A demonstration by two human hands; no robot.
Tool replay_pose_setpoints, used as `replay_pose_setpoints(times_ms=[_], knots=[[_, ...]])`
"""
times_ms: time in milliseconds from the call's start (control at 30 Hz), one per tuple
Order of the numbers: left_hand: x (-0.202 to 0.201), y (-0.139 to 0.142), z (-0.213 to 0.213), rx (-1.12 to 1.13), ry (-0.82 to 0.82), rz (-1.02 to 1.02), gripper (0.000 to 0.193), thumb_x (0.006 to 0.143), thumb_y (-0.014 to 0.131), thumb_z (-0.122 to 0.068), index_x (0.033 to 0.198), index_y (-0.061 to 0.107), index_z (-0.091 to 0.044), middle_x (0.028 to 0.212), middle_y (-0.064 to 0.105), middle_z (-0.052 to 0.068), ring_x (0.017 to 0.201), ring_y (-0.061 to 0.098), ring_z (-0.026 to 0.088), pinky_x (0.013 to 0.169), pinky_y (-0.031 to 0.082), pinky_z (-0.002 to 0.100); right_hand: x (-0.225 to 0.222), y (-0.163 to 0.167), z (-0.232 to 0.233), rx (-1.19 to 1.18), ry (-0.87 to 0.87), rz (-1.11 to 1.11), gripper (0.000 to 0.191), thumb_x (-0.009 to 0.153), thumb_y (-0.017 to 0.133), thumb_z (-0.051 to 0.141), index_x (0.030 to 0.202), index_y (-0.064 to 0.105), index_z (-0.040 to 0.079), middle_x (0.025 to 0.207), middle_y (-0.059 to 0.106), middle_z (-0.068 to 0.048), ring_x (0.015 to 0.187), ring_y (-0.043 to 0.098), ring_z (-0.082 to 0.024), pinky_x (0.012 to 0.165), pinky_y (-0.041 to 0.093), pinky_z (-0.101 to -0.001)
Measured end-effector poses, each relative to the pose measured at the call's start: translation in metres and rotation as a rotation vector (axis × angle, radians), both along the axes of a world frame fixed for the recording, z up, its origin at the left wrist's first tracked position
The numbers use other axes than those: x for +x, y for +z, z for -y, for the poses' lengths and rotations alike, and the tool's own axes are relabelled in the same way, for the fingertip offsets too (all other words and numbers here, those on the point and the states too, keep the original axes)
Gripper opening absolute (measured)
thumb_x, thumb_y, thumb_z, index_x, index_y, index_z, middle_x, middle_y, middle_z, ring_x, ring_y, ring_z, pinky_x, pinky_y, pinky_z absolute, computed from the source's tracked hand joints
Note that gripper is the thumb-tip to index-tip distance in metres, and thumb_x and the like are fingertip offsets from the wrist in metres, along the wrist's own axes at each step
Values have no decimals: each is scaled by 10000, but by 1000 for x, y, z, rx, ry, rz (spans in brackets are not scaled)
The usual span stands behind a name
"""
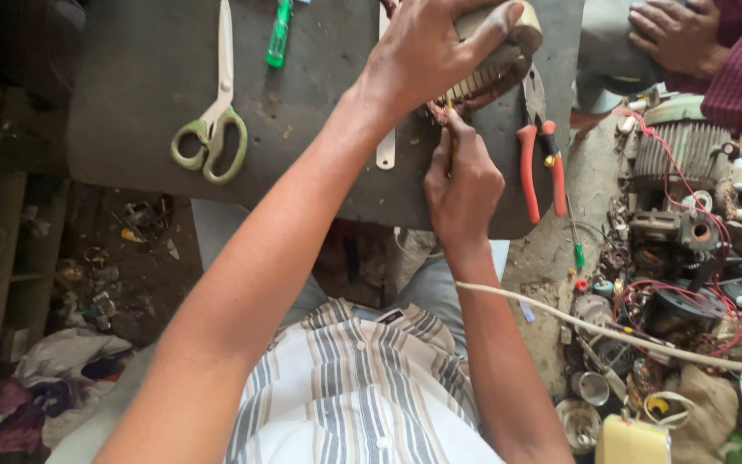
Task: The person uses a screwdriver and pliers to remove copper windings from a cylindrical electrical component on a workbench. They repeatedly pry and cut the windings, rotating the component to access different sections.
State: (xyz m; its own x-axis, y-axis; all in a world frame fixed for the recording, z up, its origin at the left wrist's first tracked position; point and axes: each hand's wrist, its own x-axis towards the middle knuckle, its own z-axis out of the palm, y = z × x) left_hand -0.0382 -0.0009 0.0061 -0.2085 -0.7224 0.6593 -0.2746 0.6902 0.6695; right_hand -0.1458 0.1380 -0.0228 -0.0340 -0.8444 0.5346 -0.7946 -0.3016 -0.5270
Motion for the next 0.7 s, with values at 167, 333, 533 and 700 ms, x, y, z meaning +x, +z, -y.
replay_pose_setpoints(times_ms=[167,333,533,700], knots=[[1,9,-6,24,-11,9,265,1001,731,-298,1117,781,-65,1010,799,131,926,792,294,833,601,389,-10,20,3,131,9,-34,187,1013,661,57,1195,682,17,930,732,-244,840,719,-426,718,540,-513],[3,12,-7,15,-2,22,275,997,733,-304,1121,783,-64,1020,798,129,920,793,288,831,602,387,-9,35,12,88,45,-25,144,987,653,58,1115,693,5,927,737,-245,821,727,-417,716,562,-498],[-1,6,-5,-4,17,-15,254,1006,730,-302,1120,785,-82,1006,804,104,926,798,279,837,603,385,7,25,1,136,-59,-99,199,980,610,37,1175,627,3,915,685,-262,837,668,-488,707,493,-586],[-4,2,-7,18,57,0,252,973,736,-311,1097,798,-100,967,805,101,878,791,289,798,603,383,21,12,-5,161,-96,-33,180,1033,588,32,1209,594,-1,941,667,-264,824,643,-502,681,476,-585]])
